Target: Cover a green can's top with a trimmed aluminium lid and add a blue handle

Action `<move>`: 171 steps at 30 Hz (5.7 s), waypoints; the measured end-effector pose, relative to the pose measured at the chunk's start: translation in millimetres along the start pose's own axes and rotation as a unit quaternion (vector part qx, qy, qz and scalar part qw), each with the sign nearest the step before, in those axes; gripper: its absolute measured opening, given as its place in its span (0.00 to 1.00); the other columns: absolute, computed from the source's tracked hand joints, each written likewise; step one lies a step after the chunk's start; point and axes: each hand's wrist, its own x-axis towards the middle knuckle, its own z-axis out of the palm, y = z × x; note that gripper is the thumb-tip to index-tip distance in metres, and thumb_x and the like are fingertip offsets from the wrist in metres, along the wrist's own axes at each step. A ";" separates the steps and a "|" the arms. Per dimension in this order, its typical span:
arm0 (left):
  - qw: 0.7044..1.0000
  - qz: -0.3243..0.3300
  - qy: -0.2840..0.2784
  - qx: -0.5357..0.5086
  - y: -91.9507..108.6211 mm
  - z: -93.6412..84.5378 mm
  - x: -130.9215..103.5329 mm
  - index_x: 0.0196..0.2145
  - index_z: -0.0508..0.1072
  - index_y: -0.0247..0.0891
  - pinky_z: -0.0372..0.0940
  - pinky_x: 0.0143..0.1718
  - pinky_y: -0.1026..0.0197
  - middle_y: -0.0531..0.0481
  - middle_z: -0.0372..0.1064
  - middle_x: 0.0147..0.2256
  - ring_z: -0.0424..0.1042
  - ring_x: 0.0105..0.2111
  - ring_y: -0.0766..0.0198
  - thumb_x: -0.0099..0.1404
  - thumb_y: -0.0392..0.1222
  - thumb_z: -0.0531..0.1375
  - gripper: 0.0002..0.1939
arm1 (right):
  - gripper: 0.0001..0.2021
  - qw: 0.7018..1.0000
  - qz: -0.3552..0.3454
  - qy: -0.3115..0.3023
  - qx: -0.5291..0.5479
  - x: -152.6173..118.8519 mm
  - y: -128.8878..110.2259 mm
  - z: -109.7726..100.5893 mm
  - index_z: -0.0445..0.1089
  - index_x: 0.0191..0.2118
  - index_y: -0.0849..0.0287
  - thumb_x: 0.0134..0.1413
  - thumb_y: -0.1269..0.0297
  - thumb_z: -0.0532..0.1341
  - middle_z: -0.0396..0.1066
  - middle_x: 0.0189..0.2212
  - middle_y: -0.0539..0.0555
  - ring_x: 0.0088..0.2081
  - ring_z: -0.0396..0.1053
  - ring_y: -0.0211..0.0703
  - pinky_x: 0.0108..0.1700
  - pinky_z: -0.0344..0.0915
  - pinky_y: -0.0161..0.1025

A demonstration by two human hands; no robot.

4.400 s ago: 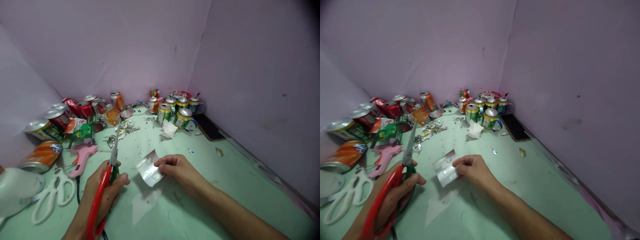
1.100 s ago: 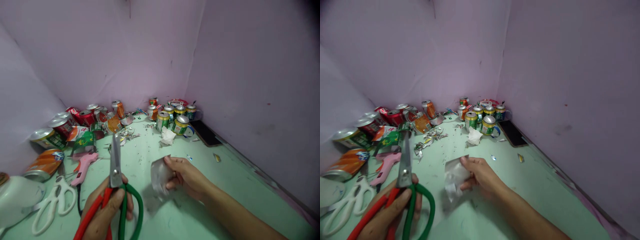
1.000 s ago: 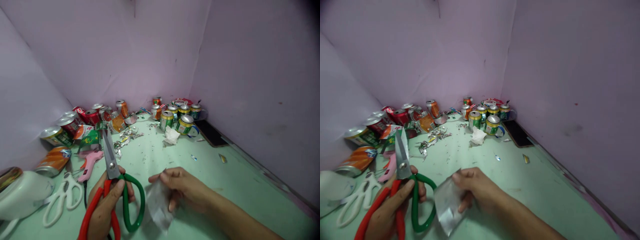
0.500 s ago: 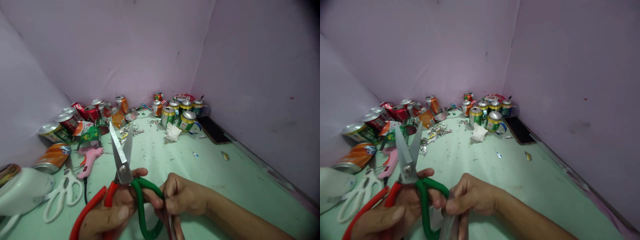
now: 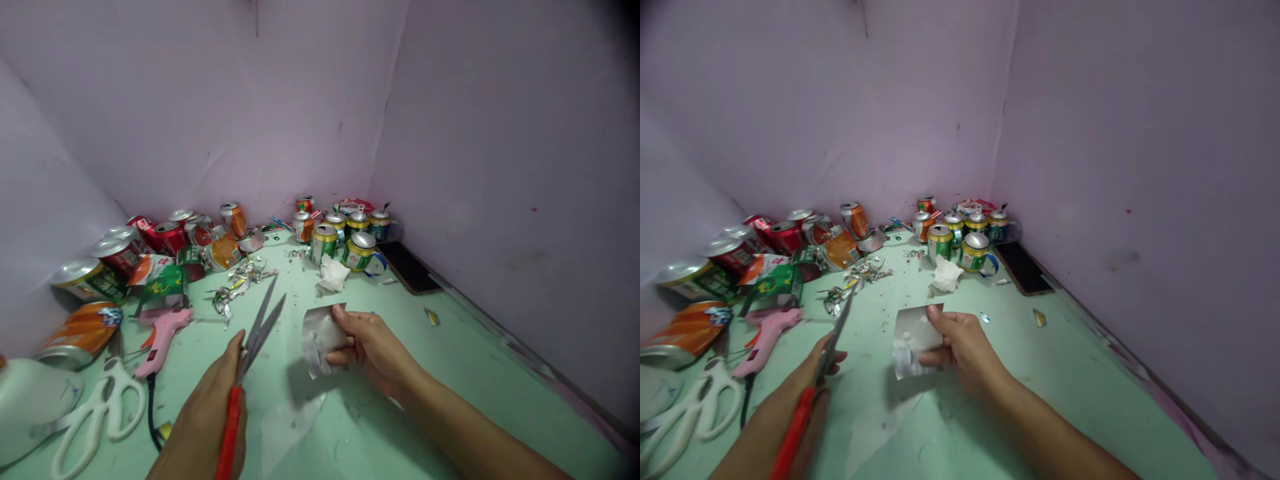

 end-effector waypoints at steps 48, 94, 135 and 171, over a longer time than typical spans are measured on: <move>0.864 0.056 -0.189 0.464 11.4 -4.2 -14.1 0.60 0.54 0.38 0.67 0.38 0.59 0.43 0.73 0.43 0.75 0.36 0.56 0.58 0.32 0.47 0.31 | 0.13 0.994 0.069 0.014 -0.082 -5.5 1.7 13.6 0.61 0.21 0.63 0.51 0.64 0.61 0.54 0.13 0.41 0.13 0.65 0.31 0.18 0.62 0.27; 0.981 -0.084 0.158 -0.072 30.4 24.4 -3.3 0.42 0.66 0.37 0.63 0.22 0.65 0.59 0.65 0.21 0.67 0.21 0.65 0.49 0.46 0.63 0.22 | 0.09 0.989 0.067 -0.065 0.114 -4.9 20.4 30.9 0.70 0.30 0.66 0.42 0.66 0.67 0.69 0.25 0.51 0.27 0.68 0.34 0.27 0.69 0.29; 0.956 0.069 0.017 0.286 6.5 16.2 -10.1 0.56 0.56 0.27 0.66 0.47 0.51 0.32 0.66 0.50 0.69 0.48 0.53 0.64 0.36 0.41 0.24 | 0.10 0.942 -0.152 -0.038 0.298 -0.6 5.9 64.5 0.72 0.31 0.59 0.40 0.62 0.69 0.75 0.30 0.49 0.37 0.74 0.41 0.48 0.69 0.47; 0.979 0.122 0.014 0.164 9.1 -8.3 2.0 0.51 0.57 0.39 0.65 0.40 0.56 0.41 0.63 0.48 0.68 0.44 0.56 0.59 0.41 0.47 0.20 | 0.06 0.990 -0.054 0.070 -0.112 32.7 -28.7 25.4 0.70 0.28 0.65 0.46 0.67 0.64 0.60 0.14 0.44 0.14 0.58 0.29 0.16 0.67 0.29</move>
